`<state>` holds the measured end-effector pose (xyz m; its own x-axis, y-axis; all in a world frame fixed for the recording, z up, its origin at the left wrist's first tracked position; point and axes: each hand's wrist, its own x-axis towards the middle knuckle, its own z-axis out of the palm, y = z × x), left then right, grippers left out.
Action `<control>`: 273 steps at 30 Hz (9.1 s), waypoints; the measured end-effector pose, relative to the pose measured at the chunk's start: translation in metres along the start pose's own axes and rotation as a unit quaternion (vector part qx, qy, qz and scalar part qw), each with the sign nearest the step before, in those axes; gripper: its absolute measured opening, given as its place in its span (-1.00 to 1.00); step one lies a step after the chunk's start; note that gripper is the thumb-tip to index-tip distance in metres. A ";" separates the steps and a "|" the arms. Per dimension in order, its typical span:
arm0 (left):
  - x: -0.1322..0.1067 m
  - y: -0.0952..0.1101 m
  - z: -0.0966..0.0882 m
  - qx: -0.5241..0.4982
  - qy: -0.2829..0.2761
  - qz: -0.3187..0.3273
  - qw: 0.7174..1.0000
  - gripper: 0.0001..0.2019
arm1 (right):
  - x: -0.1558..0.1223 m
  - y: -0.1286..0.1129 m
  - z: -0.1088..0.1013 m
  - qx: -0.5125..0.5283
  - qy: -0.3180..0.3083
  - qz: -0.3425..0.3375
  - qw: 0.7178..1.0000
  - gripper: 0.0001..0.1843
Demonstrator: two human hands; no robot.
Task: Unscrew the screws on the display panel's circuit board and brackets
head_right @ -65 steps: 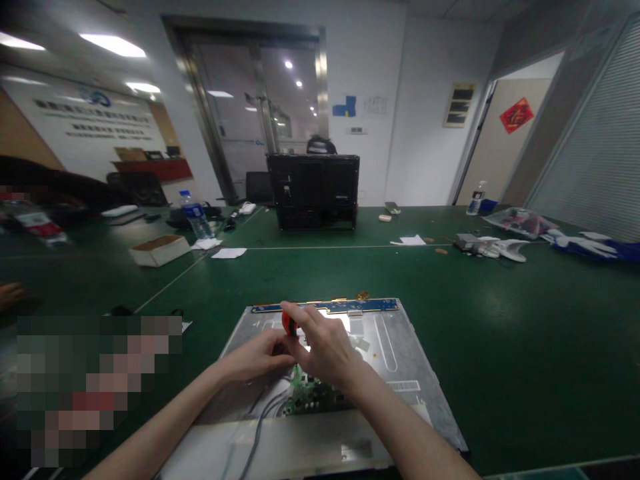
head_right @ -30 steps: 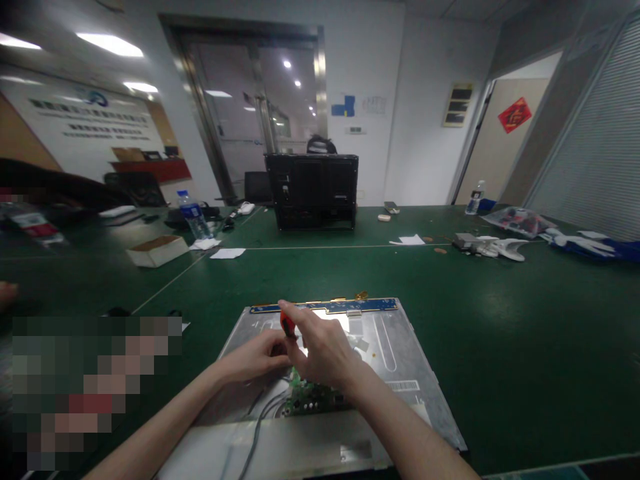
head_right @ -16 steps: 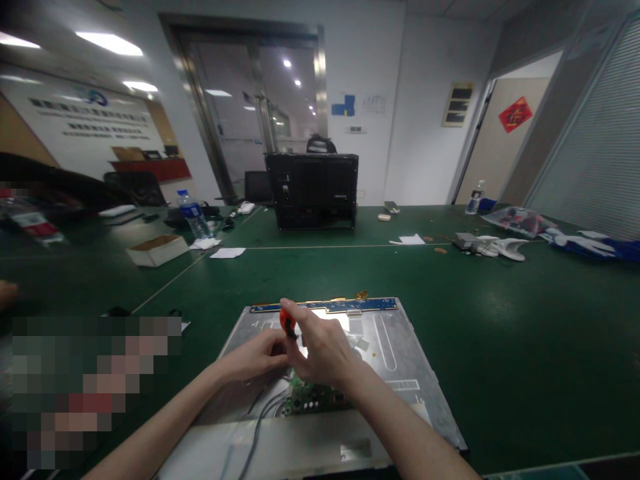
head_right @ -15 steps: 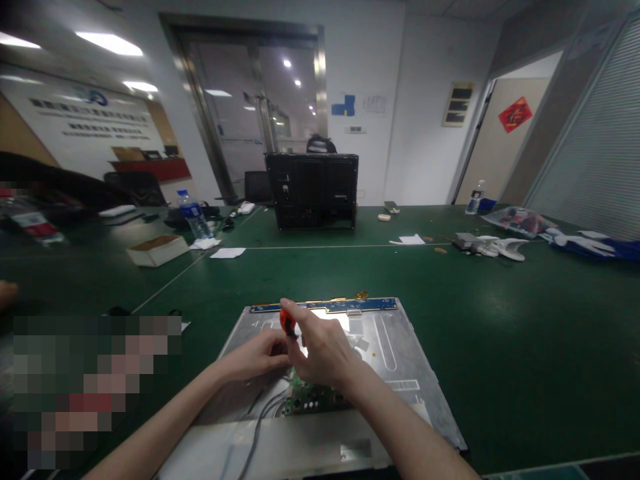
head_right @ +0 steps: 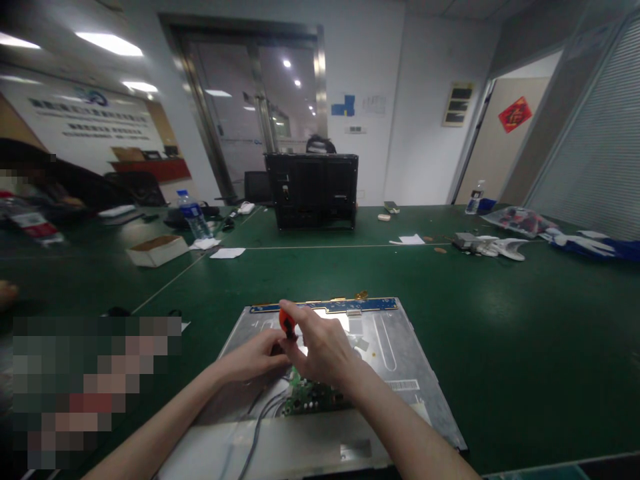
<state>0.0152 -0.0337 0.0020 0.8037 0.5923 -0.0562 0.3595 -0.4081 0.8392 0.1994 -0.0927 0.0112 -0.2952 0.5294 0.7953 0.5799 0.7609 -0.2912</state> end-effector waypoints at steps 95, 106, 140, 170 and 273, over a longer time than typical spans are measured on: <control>0.010 0.002 0.006 -0.010 0.043 -0.003 0.999 -0.73 | 0.001 -0.005 -0.003 0.024 0.045 0.017 0.999 -0.53; 0.009 0.006 0.006 -0.037 0.024 0.008 0.999 -0.79 | -0.002 -0.002 -0.001 0.041 0.056 0.013 0.998 -0.52; 0.013 -0.005 0.005 -0.093 0.011 -0.047 0.994 -0.70 | 0.002 -0.006 -0.007 0.010 0.049 0.016 0.999 -0.51; 0.011 -0.002 0.004 -0.067 0.010 -0.049 0.996 -0.72 | 0.000 -0.003 -0.004 -0.016 0.072 0.034 0.997 -0.45; 0.011 0.000 0.003 -0.050 0.007 -0.049 0.998 -0.76 | 0.002 -0.006 -0.007 0.032 0.089 0.022 0.995 -0.62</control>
<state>0.0255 -0.0286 -0.0004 0.7602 0.6357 -0.1341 0.3867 -0.2769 0.8796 0.2006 -0.0987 0.0187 -0.1288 0.4917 0.8612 0.5371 0.7646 -0.3562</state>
